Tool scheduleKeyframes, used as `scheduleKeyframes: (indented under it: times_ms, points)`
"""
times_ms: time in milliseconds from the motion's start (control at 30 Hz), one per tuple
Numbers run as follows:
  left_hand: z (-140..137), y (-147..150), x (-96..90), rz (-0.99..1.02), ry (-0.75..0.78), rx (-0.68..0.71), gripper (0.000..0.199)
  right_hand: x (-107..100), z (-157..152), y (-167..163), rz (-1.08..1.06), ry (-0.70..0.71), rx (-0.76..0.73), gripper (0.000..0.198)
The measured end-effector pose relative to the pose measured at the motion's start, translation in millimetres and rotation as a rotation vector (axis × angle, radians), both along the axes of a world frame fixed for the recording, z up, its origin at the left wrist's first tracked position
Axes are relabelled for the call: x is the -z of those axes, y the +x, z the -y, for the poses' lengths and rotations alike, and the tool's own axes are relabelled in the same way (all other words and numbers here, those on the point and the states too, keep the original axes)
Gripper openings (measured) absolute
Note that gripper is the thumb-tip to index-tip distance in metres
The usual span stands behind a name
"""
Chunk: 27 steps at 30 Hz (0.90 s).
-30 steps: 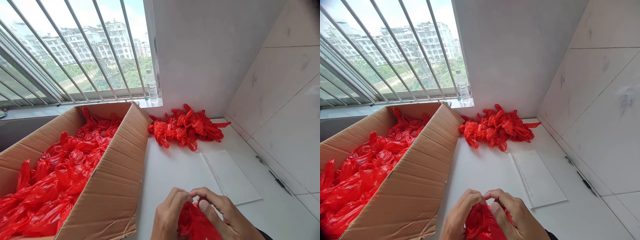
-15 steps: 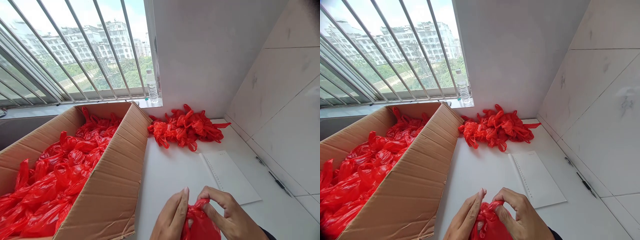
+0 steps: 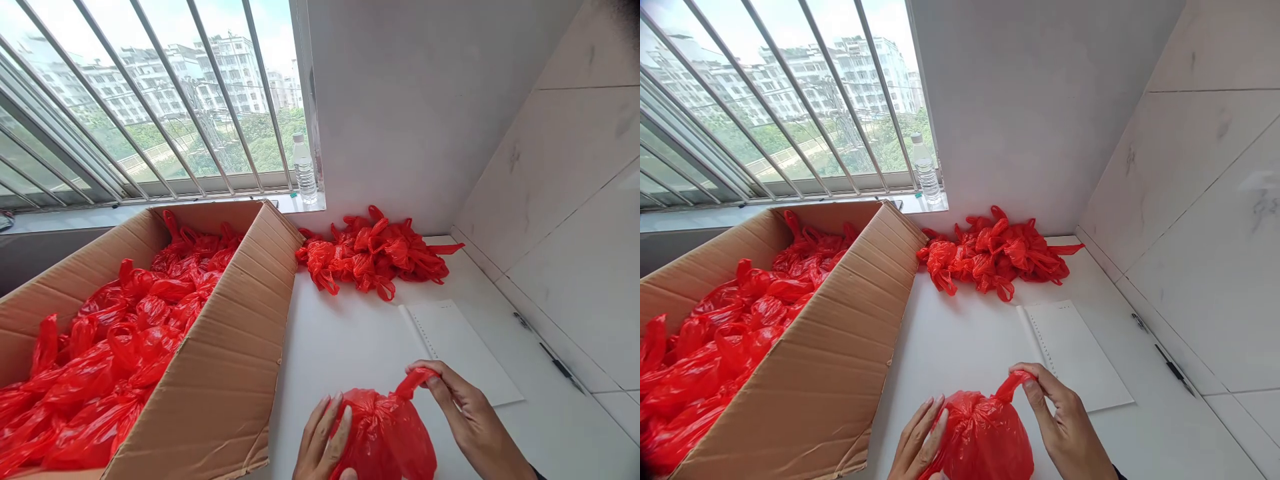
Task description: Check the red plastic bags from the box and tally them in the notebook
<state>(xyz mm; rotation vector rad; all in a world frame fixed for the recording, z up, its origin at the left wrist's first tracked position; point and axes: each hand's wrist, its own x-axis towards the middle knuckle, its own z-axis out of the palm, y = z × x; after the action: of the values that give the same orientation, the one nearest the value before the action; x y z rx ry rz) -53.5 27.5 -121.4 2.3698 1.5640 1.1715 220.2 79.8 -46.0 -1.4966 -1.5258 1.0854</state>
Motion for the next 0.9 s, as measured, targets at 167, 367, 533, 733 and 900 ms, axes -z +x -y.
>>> scheduleKeyframes:
  times_ms: [167,367,533,733,900]
  points:
    - [-12,31,30.0,-0.136,0.037,0.029,0.060,40,21,-53,0.136,0.381,-0.129,0.029]
    - [-15,31,61.1,-0.307,0.214,-0.049,0.054,106,31,-67,0.549,0.730,-0.158,0.039]
    - [-16,27,63.9,-0.393,0.219,-0.078,0.053,119,25,-57,0.643,0.789,-0.211,0.063]
    - [-15,30,67.6,-0.320,0.175,-0.074,0.050,121,26,-57,0.425,0.628,-0.202,0.051]
    - [-12,28,61.5,-0.197,0.078,-0.104,0.049,85,27,-46,-0.228,0.045,0.079,0.038]
